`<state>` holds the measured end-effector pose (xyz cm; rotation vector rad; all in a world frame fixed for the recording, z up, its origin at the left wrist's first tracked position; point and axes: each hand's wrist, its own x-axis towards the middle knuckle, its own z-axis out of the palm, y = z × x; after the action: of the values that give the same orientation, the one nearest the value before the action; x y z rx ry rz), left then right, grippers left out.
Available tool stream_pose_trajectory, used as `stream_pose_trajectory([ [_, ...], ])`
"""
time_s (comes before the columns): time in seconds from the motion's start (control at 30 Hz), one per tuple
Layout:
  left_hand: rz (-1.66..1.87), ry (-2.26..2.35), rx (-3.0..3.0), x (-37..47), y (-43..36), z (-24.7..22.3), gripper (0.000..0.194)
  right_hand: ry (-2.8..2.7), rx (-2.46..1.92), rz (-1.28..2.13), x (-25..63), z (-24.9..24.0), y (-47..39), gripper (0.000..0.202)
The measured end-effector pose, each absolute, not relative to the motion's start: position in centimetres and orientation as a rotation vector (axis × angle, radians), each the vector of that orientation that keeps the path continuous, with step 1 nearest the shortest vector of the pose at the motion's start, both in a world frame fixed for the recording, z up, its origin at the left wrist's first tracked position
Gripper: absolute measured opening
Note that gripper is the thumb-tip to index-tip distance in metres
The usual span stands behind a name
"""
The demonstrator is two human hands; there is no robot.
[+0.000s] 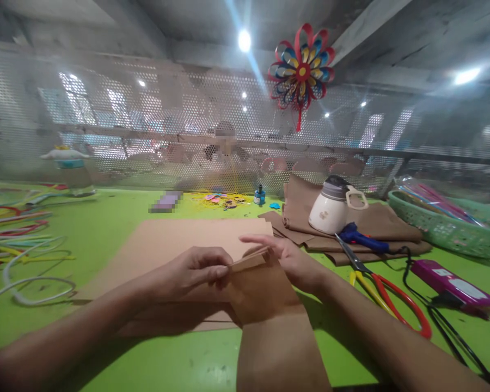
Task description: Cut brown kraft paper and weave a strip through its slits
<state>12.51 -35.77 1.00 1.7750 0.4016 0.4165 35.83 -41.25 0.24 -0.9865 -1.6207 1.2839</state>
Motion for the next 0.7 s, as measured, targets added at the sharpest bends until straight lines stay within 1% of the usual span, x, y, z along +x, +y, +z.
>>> stream_pose_trajectory([
  [0.03,0.388,0.367,1.672,12.7,-36.4,0.7,0.015,-1.757,-0.977,1.259,35.5,0.6,-41.5,0.054],
  [0.13,0.324,0.300,1.336,12.9,-37.8,-0.4,0.012,-2.127,-0.907,1.112,34.8,1.9,-42.3,0.037],
  [0.2,0.287,0.299,1.241,12.8,-38.1,-0.9,0.016,-2.245,-0.854,1.057,34.6,2.6,-42.7,0.033],
  [0.37,0.250,0.291,1.278,12.7,-37.7,-1.2,0.029,-2.182,-0.844,1.092,34.4,2.4,-42.7,0.025],
  [0.47,0.292,0.296,1.244,12.9,-37.7,-1.0,0.028,-2.058,-0.880,1.133,34.6,1.6,-42.2,0.019],
  [0.57,0.418,0.403,1.569,13.0,-37.2,-0.4,0.026,-1.910,-0.868,1.208,35.2,0.5,-41.5,0.017],
  [0.63,0.517,0.541,1.919,13.0,-36.7,0.0,0.026,-1.790,-0.862,1.278,35.9,-0.1,-41.1,0.020],
  [0.7,0.544,0.661,2.139,12.7,-36.2,0.2,0.027,-1.695,-0.901,1.325,36.6,-0.4,-40.7,0.024],
])
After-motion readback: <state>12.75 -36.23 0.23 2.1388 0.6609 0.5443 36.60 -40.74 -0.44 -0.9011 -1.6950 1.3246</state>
